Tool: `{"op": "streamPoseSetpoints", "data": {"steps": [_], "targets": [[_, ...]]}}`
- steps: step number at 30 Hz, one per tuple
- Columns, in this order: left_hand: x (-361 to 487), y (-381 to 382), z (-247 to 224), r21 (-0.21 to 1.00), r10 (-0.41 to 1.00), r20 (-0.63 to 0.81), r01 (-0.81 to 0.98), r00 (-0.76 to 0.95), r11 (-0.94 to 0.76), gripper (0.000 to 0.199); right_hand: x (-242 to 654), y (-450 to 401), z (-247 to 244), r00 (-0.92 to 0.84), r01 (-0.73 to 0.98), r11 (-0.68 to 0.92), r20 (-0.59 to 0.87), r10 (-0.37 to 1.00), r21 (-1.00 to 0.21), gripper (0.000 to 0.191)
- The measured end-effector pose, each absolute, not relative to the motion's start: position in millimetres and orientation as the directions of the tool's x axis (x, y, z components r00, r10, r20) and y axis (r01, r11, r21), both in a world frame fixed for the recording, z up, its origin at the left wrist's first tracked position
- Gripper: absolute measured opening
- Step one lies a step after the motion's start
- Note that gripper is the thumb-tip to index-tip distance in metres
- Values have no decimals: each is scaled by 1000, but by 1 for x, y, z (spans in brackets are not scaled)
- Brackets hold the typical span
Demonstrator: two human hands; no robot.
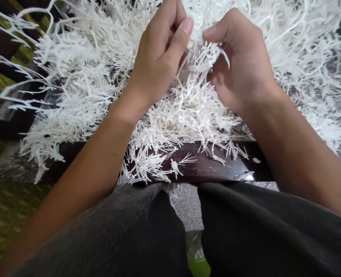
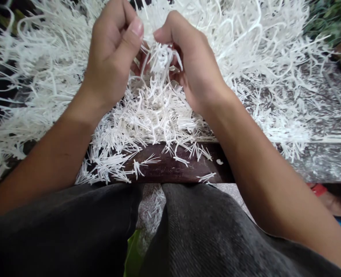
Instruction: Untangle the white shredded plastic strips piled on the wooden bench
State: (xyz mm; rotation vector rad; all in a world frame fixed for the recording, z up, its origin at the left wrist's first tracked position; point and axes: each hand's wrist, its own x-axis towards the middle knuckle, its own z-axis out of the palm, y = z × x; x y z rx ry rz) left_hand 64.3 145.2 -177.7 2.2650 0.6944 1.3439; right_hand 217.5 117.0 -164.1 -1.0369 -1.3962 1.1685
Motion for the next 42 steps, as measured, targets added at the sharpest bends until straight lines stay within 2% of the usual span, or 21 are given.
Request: {"op": "streamPoseSetpoints", "data": {"steps": [3,7,11,16,21,25,30,33,39,42], "targets": [[66,148,-181,598,600,675,158,429,-786,36,217,115,-164,-115,-78,235,243,963,-969,21],[66,151,-185,656,631,621,133,464,-743,30,216,115,-166,-96,-23,314,315,944,-949,18],[64,151,-184,633,626,647,151,436,-760,24,217,116,-167,-89,-24,322,323,942,-946,13],[65,149,-183,660,630,663,83,403,-747,17,216,119,-169,-105,-17,322,322,941,-947,22],[67,153,-183,627,604,725,46,331,-778,21,211,122,-176,-120,65,395,386,915,-916,23],[64,156,-182,593,577,768,29,278,-804,15,210,122,-180,-194,63,456,437,878,-888,24],[60,160,-182,573,557,778,37,292,-819,16,210,123,-181,-244,139,501,461,853,-854,27],[60,167,-187,530,516,807,30,288,-847,17,210,123,-180,-257,116,516,476,841,-849,29],[59,174,-195,566,580,732,156,357,-810,21,213,125,-180,-276,31,456,431,859,-889,30],[60,169,-194,638,662,641,209,388,-741,22,213,126,-180,-274,10,413,395,877,-911,32]]}}
